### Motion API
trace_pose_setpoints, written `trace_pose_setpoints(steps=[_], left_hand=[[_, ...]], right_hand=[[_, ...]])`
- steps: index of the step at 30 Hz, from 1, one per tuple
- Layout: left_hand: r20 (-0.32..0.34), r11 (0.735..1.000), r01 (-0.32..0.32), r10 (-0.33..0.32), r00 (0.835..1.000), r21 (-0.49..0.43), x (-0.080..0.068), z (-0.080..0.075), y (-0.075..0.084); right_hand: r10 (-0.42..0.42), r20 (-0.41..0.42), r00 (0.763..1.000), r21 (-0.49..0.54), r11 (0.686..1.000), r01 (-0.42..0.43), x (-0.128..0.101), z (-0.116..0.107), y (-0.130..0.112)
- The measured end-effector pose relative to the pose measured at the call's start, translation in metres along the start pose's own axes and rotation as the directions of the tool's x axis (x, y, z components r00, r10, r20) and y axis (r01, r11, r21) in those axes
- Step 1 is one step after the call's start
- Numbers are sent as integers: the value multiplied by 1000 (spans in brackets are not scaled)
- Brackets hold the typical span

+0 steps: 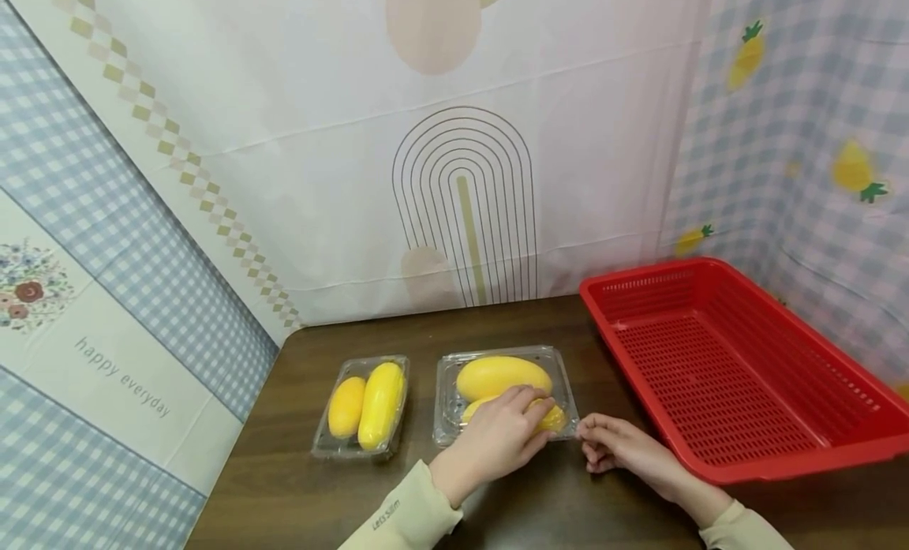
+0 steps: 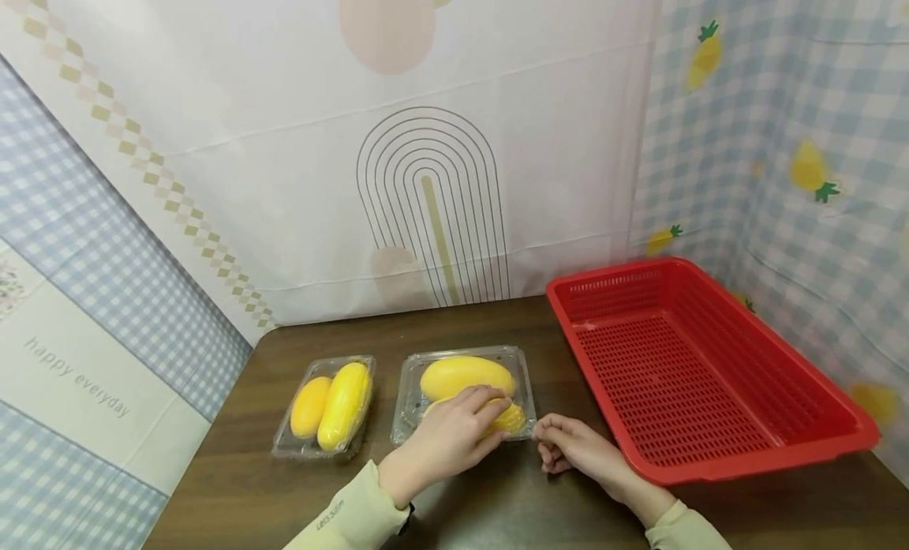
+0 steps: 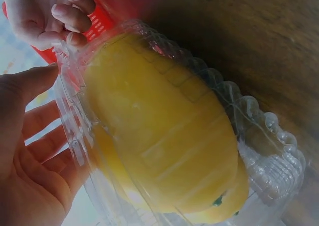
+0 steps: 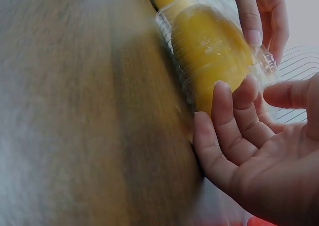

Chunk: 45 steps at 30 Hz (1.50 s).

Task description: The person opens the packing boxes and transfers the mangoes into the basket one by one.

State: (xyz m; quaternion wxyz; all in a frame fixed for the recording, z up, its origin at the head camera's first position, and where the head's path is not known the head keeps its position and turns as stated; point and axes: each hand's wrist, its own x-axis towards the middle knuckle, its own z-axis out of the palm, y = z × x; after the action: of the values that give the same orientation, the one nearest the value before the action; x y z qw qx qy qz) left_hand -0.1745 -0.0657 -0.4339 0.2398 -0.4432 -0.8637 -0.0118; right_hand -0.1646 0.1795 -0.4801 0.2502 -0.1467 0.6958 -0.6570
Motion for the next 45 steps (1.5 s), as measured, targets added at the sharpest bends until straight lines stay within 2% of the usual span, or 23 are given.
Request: trace_pose_setpoints(steps=[10,29,40,45], left_hand=[[11,1000,1,-1,1000,16,1,1,1],[-56,996,-11,16,998,91,5,4,3],[-79,993,-12,22,997,120,10,6,5],[-64,991,-10,18,998,131,11,6,5]], right_hand=[[2,-5,1000,13,1000,-2,1,-2,1],[-20,25,999,-16,1000,20,1,-2,3],[-22,27,999,-12,1000,23,2,-2,6],[-26,30,999,-20,999,26,3,-3,5]])
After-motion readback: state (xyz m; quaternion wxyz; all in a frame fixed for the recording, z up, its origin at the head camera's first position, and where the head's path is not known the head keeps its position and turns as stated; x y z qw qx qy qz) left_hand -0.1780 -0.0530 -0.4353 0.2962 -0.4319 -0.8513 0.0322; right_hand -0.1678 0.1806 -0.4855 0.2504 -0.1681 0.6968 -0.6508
